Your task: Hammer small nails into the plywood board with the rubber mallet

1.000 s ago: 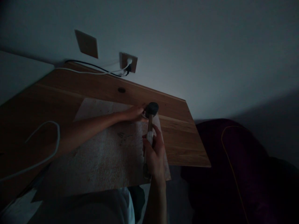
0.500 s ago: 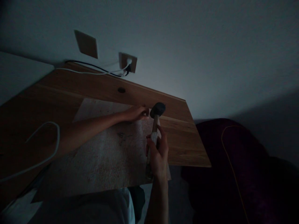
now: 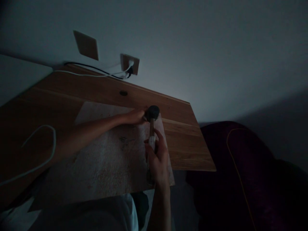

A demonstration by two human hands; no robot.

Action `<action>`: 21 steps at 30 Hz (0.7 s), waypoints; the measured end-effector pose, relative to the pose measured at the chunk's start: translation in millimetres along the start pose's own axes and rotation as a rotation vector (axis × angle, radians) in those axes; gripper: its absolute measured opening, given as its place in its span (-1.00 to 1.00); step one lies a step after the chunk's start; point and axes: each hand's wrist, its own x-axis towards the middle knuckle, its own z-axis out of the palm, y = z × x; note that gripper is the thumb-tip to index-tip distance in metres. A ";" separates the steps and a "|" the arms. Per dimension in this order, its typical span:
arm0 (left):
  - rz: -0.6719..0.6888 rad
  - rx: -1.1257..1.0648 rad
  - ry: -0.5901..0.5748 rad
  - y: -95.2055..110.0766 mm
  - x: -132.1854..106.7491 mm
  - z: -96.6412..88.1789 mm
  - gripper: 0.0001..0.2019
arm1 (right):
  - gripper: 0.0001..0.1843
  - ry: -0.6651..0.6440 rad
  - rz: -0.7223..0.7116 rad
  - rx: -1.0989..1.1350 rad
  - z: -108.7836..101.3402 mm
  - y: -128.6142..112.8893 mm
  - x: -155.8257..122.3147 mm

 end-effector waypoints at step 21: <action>0.077 0.213 -0.554 30.5 -10.9 -66.3 -0.87 | -0.25 0.065 0.023 0.085 -9.0 9.1 2.1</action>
